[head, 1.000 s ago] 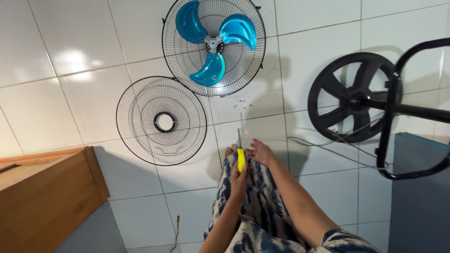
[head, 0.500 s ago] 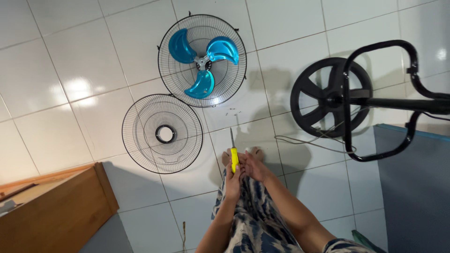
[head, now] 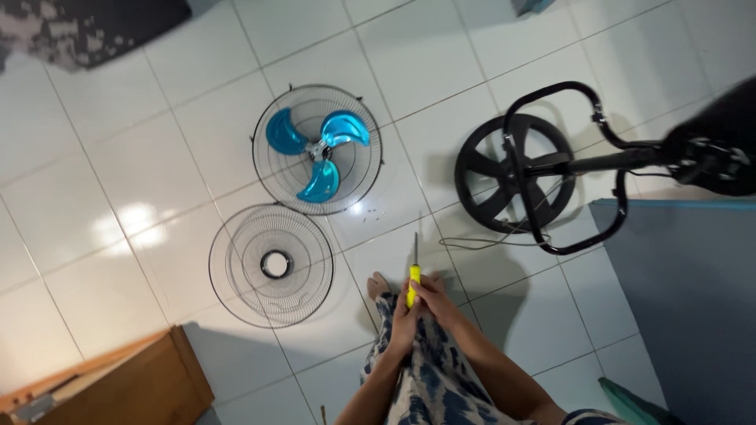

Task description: The person uses a yellow screwdriver to loosen and remove screws from the base of a black standing fan. They detach the fan head and place the front grill on the floor, then continue to unscrew components from the base while barefoot.

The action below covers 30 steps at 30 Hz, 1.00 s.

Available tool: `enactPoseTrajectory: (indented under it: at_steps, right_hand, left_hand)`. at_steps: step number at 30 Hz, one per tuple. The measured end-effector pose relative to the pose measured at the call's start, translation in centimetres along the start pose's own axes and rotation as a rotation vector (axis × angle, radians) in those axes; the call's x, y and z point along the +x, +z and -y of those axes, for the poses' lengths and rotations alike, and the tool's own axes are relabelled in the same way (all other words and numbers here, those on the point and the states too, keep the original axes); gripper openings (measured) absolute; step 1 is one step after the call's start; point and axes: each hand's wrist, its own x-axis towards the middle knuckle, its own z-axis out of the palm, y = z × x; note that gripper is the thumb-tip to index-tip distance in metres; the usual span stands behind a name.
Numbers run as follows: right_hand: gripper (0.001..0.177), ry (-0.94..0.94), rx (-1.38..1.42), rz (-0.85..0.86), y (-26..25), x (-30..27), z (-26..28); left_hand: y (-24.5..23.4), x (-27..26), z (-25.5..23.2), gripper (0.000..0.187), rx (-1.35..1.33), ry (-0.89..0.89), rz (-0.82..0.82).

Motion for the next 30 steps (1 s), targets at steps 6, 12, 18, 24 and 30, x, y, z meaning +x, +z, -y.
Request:
enactPoseTrajectory:
  at_steps: [6,12,18,24,30]
  right_hand:
    - [0.032,-0.101,0.127,-0.112,-2.2,-2.3,1.8]
    - [0.034,-0.27,0.159,-0.185,-4.8,-5.0,4.4]
    - [0.031,-0.379,0.497,-0.204,-8.0,-7.1,7.6]
    - [0.029,-0.563,0.626,-0.277,-11.4,-7.6,11.1]
    - [0.032,-0.53,0.675,-0.265,-14.0,-6.6,15.4]
  left_hand:
    - [2.7,0.4,-2.0,0.051,0.297,-0.026,0.089]
    - [6.9,1.0,-3.3,0.044,0.222,-0.141,0.193]
    - [9.8,0.6,-4.6,0.038,0.271,-0.061,0.279]
    - [10.7,-0.5,-5.8,0.036,0.6,0.036,0.265]
    - [11.5,0.2,-7.6,0.041,0.768,0.066,0.311]
